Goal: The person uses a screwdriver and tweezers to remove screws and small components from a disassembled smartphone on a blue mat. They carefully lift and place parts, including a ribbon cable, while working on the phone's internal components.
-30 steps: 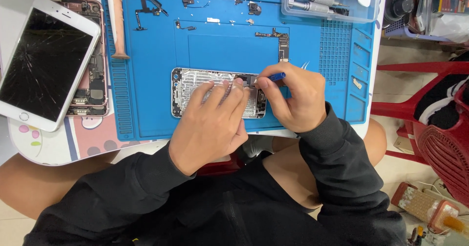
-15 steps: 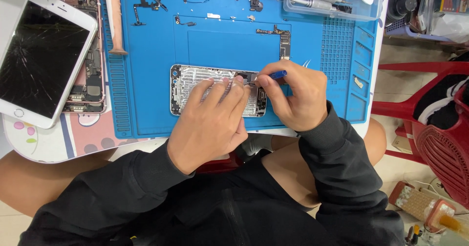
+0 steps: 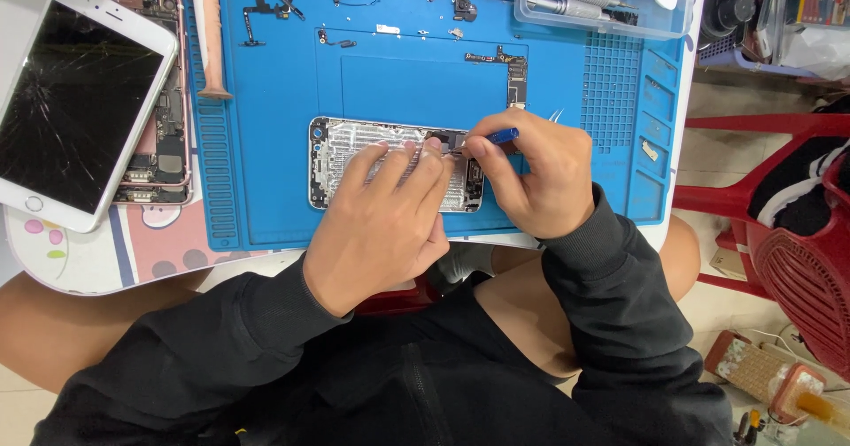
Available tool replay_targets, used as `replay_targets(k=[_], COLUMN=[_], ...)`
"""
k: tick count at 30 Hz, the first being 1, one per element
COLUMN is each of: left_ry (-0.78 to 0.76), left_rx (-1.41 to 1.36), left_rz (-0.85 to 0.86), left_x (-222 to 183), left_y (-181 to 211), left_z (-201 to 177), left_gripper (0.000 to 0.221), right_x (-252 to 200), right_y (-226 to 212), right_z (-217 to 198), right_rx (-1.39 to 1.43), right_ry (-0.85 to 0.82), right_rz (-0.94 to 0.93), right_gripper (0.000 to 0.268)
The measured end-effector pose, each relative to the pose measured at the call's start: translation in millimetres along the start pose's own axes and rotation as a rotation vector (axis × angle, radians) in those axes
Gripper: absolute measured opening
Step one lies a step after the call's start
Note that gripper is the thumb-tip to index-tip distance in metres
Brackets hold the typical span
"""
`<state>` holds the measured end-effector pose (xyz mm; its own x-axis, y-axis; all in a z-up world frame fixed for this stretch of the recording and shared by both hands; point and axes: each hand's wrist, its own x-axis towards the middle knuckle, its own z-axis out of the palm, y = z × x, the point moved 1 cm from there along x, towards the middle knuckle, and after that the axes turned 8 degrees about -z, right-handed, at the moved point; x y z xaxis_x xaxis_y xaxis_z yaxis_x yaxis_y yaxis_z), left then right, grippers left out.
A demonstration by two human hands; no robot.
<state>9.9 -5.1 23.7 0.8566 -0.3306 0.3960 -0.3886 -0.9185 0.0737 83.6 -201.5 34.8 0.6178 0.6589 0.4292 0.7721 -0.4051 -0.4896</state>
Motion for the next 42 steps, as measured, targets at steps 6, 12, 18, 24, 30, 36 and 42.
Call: replay_targets(k=[6,12,18,24,30,36,42], left_ry=[0.004,0.003,-0.018,-0.039,-0.078,-0.134,-0.159], left_rx=[0.015,0.007,-0.017,-0.104,-0.184,-0.249,-0.189], left_rz=[0.007,0.003,0.008,0.009,0.009,-0.027,-0.011], left_x=[-1,-1,3,2,-1,-3,-5], left_y=[0,0,-1,5,7,8,9], left_z=[1,1,-4,-13,-15,-7,1], left_gripper=[0.050,0.050,0.053,0.048,0.047,0.048,0.049], right_x=[0,2,18,20,10,-7,-3], right_y=[-1,-2,-12,-18,-19,-6,-12], right_z=[-1,-1,-7,-10,-7,6,-3], right_rx=[0.007,0.015,-0.012,0.070,0.078,0.065,0.132], right_ry=[-0.007,-0.017,-0.023,0.005,0.023,0.000,0.038], right_rz=[0.003,-0.006,-0.094,-0.079,-0.077,-0.037,-0.011], right_gripper=[0.017,0.018,0.017,0.010,0.013,0.044,0.042])
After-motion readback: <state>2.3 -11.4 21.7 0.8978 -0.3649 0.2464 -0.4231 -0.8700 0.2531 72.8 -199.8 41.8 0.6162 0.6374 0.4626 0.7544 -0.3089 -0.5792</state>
